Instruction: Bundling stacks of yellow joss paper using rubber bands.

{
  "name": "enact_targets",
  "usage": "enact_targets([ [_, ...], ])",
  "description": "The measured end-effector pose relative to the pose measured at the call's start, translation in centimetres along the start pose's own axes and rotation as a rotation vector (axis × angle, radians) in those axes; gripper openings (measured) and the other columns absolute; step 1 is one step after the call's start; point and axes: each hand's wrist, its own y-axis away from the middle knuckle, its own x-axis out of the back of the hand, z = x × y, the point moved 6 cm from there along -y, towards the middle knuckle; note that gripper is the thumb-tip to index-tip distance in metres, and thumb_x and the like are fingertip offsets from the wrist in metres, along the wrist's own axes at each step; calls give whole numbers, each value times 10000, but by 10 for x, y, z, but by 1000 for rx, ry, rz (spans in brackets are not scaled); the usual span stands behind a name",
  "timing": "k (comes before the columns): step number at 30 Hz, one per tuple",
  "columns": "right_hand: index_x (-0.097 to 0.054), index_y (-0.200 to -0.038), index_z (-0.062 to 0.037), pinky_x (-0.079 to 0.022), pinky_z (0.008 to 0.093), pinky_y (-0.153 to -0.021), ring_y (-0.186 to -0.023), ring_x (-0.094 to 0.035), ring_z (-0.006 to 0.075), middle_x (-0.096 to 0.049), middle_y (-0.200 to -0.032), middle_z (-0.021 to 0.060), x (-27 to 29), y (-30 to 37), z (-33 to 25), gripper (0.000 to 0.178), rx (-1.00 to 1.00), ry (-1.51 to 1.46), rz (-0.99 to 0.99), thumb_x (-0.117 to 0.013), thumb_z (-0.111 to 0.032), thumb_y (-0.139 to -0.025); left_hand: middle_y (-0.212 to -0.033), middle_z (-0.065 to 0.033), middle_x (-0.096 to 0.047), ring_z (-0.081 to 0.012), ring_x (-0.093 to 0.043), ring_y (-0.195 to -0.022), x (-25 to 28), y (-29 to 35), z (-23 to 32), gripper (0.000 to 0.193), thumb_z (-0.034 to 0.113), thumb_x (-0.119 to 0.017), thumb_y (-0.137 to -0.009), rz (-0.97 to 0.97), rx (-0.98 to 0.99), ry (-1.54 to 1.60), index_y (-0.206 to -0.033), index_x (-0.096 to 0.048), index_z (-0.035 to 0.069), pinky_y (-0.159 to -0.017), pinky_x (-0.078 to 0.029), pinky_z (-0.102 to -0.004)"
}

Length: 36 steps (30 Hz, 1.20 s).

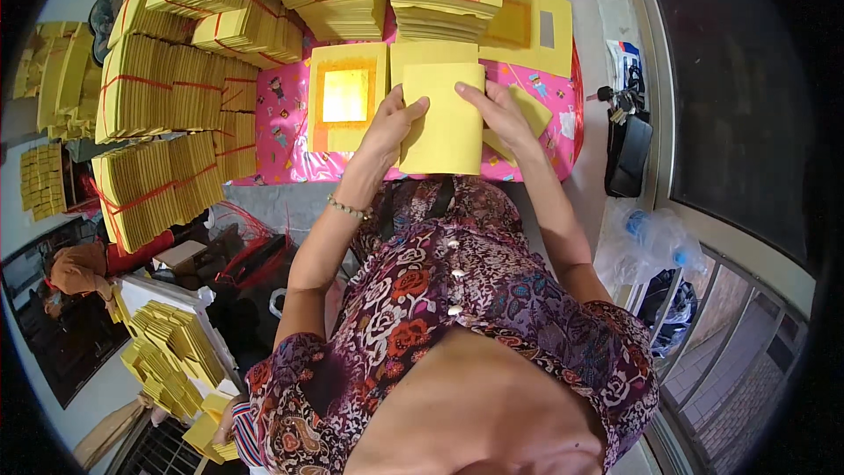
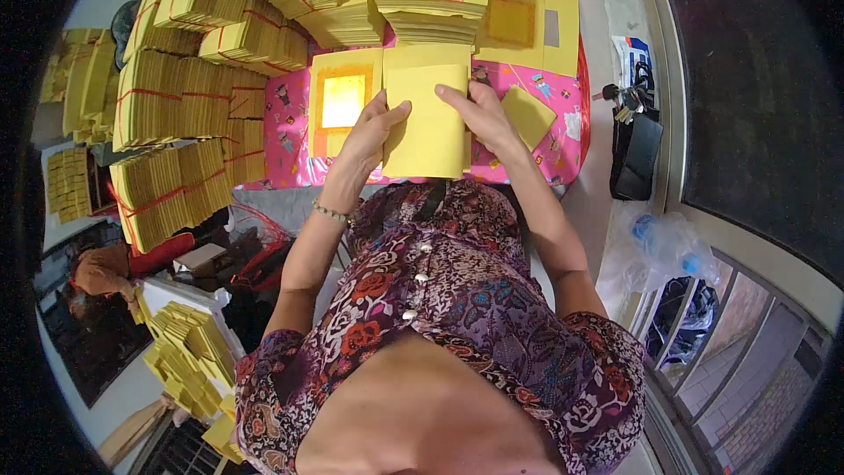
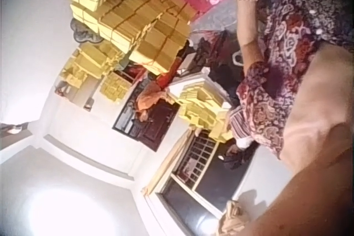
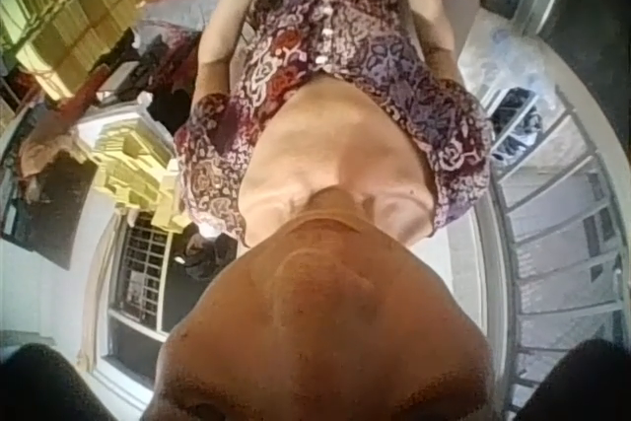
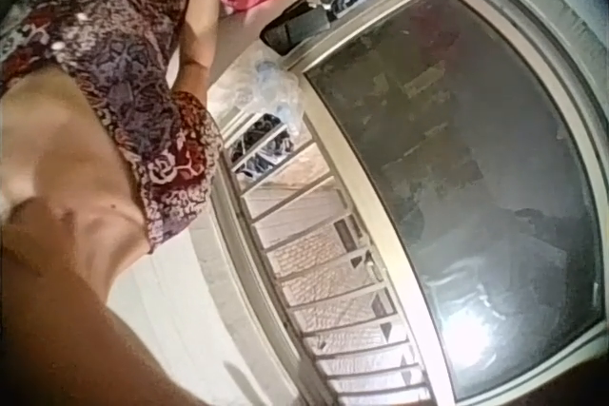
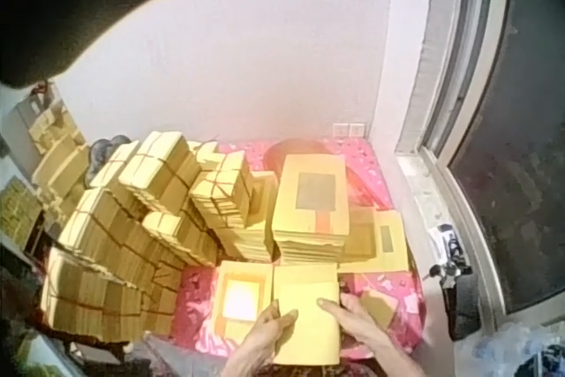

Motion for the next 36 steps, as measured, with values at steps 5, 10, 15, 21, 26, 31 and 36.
enact_targets([
  [5, -616, -1104, 39, -506, 255, -739, -839, -625, 100, -675, -969, 71, 9, -4, 2, 333, 101, -56, 78, -599, -245, -931, -1191, -132, -579, -186, -583, -1043, -4, 0, -3, 407, 24, -538, -923, -36, -50, -9, -1294, -389, -54, -885, -481, -279],
  [10, -629, -1117, -18, -499, 217, -632, -740, -617, 60, -680, -912, 13, 14, -3, 13, 322, 37, -3, 76, -578, -284, -943, -1186, -137, -579, -187, -573, -1060, 10, -7, -20, 408, 29, -538, -925, 4, -133, -57, -1292, -384, -61, -890, -471, -278],
  [15, -642, -1063, -21, -474, 214, -533, -655, -596, 63, -671, -859, 17, 4, 18, 15, 332, -92, 199, -80, -615, -316, -913, -1174, -119, -587, -178, -577, -1048, 9, 5, -4, 371, 30, -533, -927, 41, -141, -103, -1278, -420, -16, -879, -475, -291],
  [21, -652, -973, 23, -501, 258, -534, -649, -613, 89, -667, -793, 34, 4, 25, 12, 301, 39, 116, -46, -654, -267, -890, -1163, -105, -591, -176, -575, -1046, 7, 5, -9, 337, 22, -521, -930, 52, -123, -90, -1256, -438, 7, -881, -481, -296],
  [26, -638, -1058, 15, -516, 244, -588, -700, -622, 75, -678, -855, 32, 5, 26, 37, 273, -16, 215, -137, -618, -222, -924, -1182, -104, -578, -174, -574, -1040, 1, 6, 1, 368, 18, -511, -934, 17, -166, -94, -1288, -411, 4, -878, -480, -297],
  [31, -652, -950, 43, -497, 270, -535, -684, -611, 86, -670, -795, 42, 6, 40, 24, 272, 73, 69, -70, -661, -222, -889, -1176, -100, -573, -167, -572, -1021, 2, -1, -4, 365, 23, -513, -938, 67, -198, -94, -1289, -412, 6, -863, -475, -288],
  [36, -620, -1072, 20, -520, 228, -562, -706, -622, 78, -680, -887, 41, 9, 52, 35, 293, -107, 181, -110, -623, -228, -916, -1178, -93, -563, -152, -545, -1038, 1, -2, -5, 366, 21, -520, -937, 90, -251, -102, -1286, -412, 3, -874, -454, -279],
])
